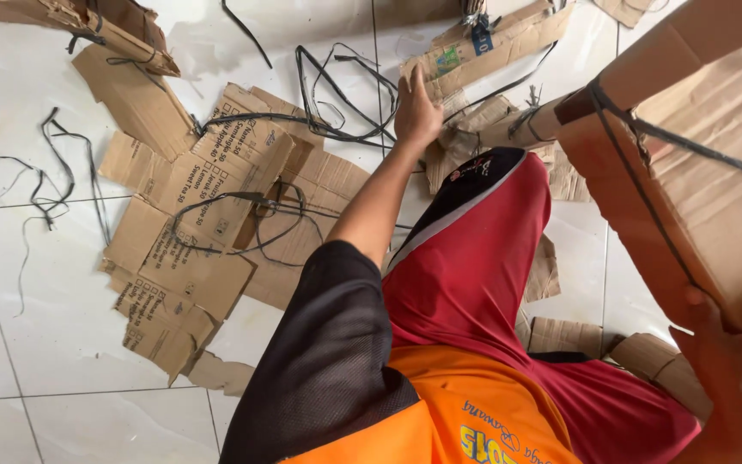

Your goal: The person wraps a wooden chair with cardboard pieces and secures them using black plastic strapping. They cut the strapping, tie knots, and fold cardboard around the chair's legs and frame to protect it.

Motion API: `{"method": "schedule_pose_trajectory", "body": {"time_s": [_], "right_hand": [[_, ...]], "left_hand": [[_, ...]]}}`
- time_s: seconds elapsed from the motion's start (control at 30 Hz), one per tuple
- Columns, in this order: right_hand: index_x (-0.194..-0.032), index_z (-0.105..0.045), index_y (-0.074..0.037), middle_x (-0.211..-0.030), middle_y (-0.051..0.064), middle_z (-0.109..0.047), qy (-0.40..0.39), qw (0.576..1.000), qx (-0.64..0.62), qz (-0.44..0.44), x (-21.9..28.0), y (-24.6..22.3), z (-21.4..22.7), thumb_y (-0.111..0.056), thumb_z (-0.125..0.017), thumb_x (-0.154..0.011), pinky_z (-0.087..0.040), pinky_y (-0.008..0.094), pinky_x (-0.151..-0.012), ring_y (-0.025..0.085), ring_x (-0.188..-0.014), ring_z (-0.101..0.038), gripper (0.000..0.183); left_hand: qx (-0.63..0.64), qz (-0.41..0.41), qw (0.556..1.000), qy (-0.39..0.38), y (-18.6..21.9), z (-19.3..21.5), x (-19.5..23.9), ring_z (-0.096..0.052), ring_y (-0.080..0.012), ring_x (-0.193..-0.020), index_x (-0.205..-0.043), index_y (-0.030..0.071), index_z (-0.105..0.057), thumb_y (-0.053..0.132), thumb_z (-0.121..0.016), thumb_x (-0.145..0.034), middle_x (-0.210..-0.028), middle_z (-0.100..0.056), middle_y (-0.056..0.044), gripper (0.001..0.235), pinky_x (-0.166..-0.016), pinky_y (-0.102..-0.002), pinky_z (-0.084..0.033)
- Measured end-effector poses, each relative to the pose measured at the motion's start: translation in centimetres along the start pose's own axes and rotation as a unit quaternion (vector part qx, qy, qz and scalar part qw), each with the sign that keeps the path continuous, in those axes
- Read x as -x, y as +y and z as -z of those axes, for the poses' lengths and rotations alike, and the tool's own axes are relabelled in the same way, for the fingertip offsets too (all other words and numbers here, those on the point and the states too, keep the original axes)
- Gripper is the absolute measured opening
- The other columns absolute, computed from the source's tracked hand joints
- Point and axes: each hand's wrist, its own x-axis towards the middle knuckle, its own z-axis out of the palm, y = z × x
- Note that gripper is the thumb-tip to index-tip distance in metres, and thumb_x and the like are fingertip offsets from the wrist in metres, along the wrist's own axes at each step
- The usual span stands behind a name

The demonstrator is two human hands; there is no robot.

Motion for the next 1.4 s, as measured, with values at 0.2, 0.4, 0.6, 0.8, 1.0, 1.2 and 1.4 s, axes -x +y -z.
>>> {"method": "schedule_pose_trajectory", "body": {"time_s": [0.2, 0.4, 0.6, 0.8, 1.0, 1.2, 1.4], "right_hand": [[-0.165, -0.029, 0.013, -0.153, 0.042, -0.046, 0.016, 0.97, 0.195, 0.145, 0.2, -1.5, 0.6, -0.002, -0.077, -0.091, -0.041, 0.06, -0.097, 0.055, -0.136, -0.045, 0.09], [-0.161, -0.023, 0.002, -0.146, 0.04, -0.044, 0.0, 0.999, 0.035, 0.008, 0.7, -1.9, 0.2, 0.011, -0.068, -0.1, -0.058, 0.064, -0.063, 0.055, -0.113, -0.058, 0.077], [-0.166, -0.025, -0.008, -0.155, 0.027, -0.046, 0.029, 0.996, 0.09, 0.005, 1.0, -1.4, 0.5, -0.003, -0.076, -0.097, -0.061, 0.053, -0.06, 0.045, -0.096, -0.068, 0.086], [-0.144, -0.05, 0.015, -0.144, 0.041, -0.052, 0.172, 0.813, 0.09, 0.549, 3.5, -3.2, -3.1, -0.022, -0.065, -0.11, -0.038, 0.077, -0.121, 0.06, -0.137, -0.048, 0.053], [-0.156, -0.031, 0.005, -0.159, 0.026, -0.043, 0.03, 0.854, -0.004, 0.519, 4.2, -6.6, -6.0, -0.051, -0.067, -0.094, -0.03, 0.059, -0.127, 0.045, -0.15, -0.043, 0.09], [-0.126, -0.065, 0.0, -0.097, 0.008, -0.072, -0.016, 0.883, -0.127, 0.452, 1.5, -5.2, -7.2, 0.0, -0.062, -0.094, -0.055, 0.037, -0.07, 0.025, -0.081, -0.07, 0.032], [-0.106, -0.061, -0.003, -0.089, 0.006, -0.056, -0.002, 0.862, -0.203, 0.464, 0.1, -8.8, -5.6, -0.003, -0.061, -0.104, -0.051, 0.032, -0.066, 0.015, -0.076, -0.054, 0.002]], "left_hand": [[0.017, -0.003, 1.0, -0.007, -3.6, -1.3, -1.4, -0.072, -0.026, -0.084, -0.098, 0.011, -0.066, 0.014, -0.055, -0.101, -0.102, -0.077, -0.009, 0.012, -0.063, -0.04, -0.055], [0.154, -0.128, 0.956, 0.215, 1.0, 9.6, 6.6, -0.059, -0.0091, -0.05, -0.107, 0.01, -0.059, 0.016, -0.052, -0.106, -0.074, -0.07, -0.003, 0.009, -0.032, -0.021, -0.045], [0.184, -0.267, 0.883, 0.339, 5.5, 22.5, 14.5, -0.067, -0.0186, -0.085, -0.109, 0.004, -0.062, 0.016, -0.055, -0.108, -0.106, -0.07, -0.012, 0.014, -0.067, -0.025, -0.062], [0.11, -0.473, 0.781, 0.392, 14.6, 30.2, 23.2, -0.04, -0.0179, -0.069, -0.088, 0.004, -0.06, 0.016, -0.06, -0.102, -0.074, -0.051, -0.006, 0.018, -0.061, -0.033, -0.034], [0.137, -0.619, 0.733, 0.247, 20.9, 31.5, 30.9, -0.047, -0.0256, -0.079, -0.093, 0.01, -0.065, 0.029, -0.061, -0.099, -0.081, -0.064, -0.003, 0.02, -0.072, -0.043, -0.055], [0.18, -0.621, 0.687, 0.331, 21.6, 25.7, 29.1, -0.052, -0.0197, -0.135, -0.143, 0.017, -0.052, 0.033, -0.075, -0.1, -0.148, -0.042, -0.008, 0.051, -0.109, -0.033, -0.057], [0.4, -0.406, 0.798, 0.197, 24.6, 23.1, 28.9, -0.039, -0.0268, -0.16, -0.163, 0.013, -0.026, 0.057, -0.071, -0.096, -0.173, -0.029, -0.007, 0.092, -0.134, -0.043, -0.037]]}}
